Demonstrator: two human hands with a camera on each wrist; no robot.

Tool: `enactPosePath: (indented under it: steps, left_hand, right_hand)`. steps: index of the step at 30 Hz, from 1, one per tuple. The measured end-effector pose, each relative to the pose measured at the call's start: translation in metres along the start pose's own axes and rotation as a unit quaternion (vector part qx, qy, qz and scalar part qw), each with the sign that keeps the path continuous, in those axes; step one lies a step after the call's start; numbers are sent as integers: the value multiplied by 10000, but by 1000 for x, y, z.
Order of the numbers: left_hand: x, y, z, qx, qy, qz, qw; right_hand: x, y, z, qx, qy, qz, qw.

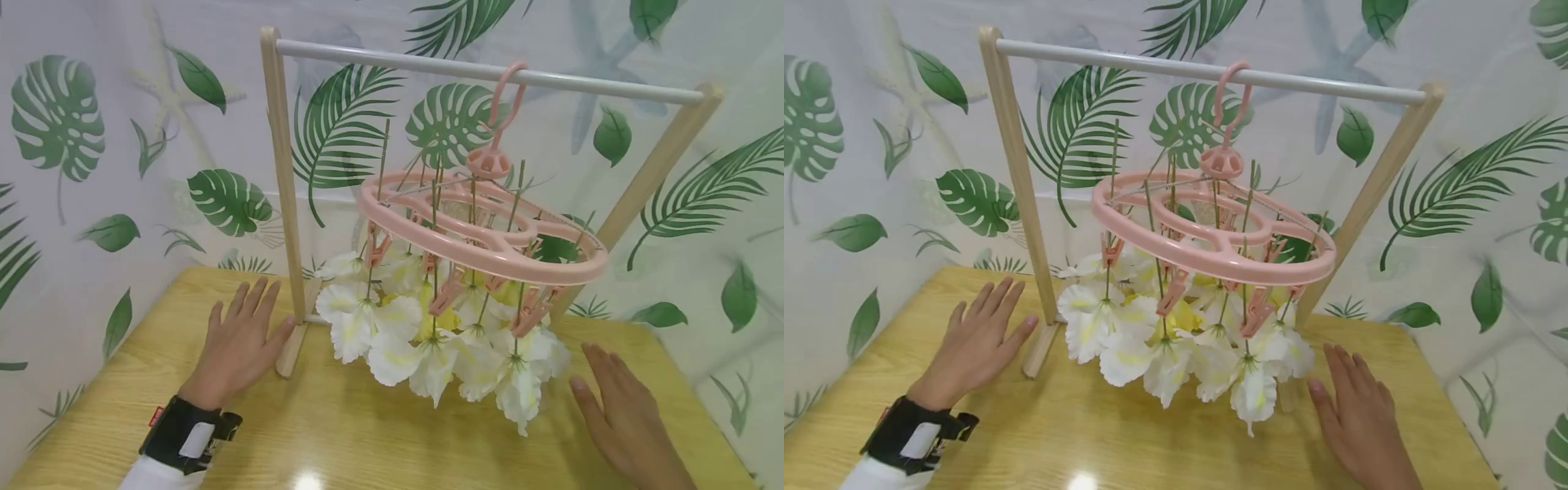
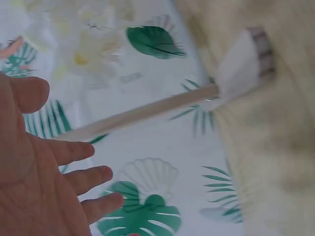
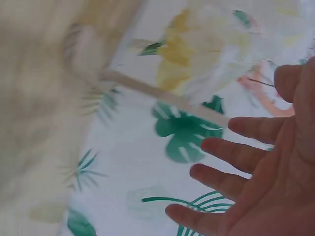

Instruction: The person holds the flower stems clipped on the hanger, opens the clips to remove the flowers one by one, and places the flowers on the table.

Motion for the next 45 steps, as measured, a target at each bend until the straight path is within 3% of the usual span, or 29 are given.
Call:
enactPosePath:
  steps: [8, 16, 21, 24, 34, 40, 45]
  left_hand:
    - [-1, 43, 32, 478, 631, -392, 9961]
    - [-10, 69, 42, 750, 913, -509, 9917]
    - [-17, 88, 49, 1053, 1282, -678, 9838]
    - [-19, 101, 54, 1331, 1554, -834, 9753]
    - [-24, 135, 63, 1880, 2021, -1354, 9516]
    - [-29, 147, 56, 2157, 1897, -1572, 9449]
    - [-35, 154, 51, 2438, 1750, -1730, 9381]
  right_hand:
    - [-7, -17, 33, -322, 897, -403, 9946]
    - [-15, -40, 49, -372, 1456, -384, 9879]
    - [-20, -58, 63, -360, 1991, -361, 9787]
    - [-20, -71, 72, -364, 2163, -424, 9747]
    - [-21, -113, 90, -505, 2149, -335, 9747]
    - [-31, -148, 84, -601, 1915, -10, 9796]
    - [-38, -159, 80, -427, 1692, -196, 9845]
Point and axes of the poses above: each hand's wrist, its own x-axis away from the middle knuckle, its own z-axis out of the back of the hand, y = z × x, the point moved 8 cm from there along -x, towards the middle knuckle, and after that the axes turned 2 degrees about x, right-handed, at the moved point
